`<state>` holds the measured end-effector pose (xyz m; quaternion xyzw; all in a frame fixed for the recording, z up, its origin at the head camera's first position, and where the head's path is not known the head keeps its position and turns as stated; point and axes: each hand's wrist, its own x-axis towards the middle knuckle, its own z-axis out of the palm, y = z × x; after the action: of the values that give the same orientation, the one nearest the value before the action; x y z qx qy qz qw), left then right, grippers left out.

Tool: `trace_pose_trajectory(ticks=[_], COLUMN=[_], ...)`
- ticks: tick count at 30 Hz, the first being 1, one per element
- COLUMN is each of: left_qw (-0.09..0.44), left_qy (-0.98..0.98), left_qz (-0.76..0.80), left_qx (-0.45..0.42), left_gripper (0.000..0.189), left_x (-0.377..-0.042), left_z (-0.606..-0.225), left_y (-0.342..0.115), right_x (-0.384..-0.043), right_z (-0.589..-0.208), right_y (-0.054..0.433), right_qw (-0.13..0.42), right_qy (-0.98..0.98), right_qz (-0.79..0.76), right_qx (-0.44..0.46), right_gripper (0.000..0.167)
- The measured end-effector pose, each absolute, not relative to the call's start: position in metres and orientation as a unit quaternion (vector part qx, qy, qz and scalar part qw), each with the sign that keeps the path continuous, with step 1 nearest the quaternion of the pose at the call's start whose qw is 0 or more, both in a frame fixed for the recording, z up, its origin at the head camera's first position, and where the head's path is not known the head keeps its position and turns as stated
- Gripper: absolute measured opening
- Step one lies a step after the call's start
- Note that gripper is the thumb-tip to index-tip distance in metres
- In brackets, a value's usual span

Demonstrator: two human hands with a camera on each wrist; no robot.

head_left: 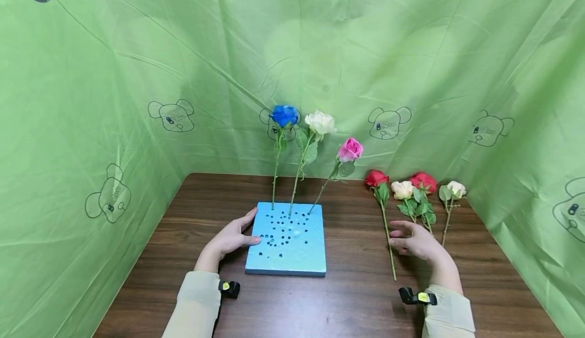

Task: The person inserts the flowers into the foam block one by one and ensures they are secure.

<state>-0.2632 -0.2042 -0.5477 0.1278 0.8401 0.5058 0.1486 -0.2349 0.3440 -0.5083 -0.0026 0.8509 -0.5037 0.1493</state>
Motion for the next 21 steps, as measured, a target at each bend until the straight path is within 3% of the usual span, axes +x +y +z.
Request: trace_pose_trajectory(ticks=[21], left_qw=[0.143], left_qy=[0.844], left_qz=[0.500], left_qx=[0.127], left_gripper=[0.100], left_x=[-0.263], left_z=[-0.548], left_y=[-0.205], right_x=[-0.240], right_z=[-0.514], right_y=[0.329], right_qw=[0.146], right_qy=[0.862], right_qz=[-0.482], right_qx=[0.054], right_gripper=[0.066])
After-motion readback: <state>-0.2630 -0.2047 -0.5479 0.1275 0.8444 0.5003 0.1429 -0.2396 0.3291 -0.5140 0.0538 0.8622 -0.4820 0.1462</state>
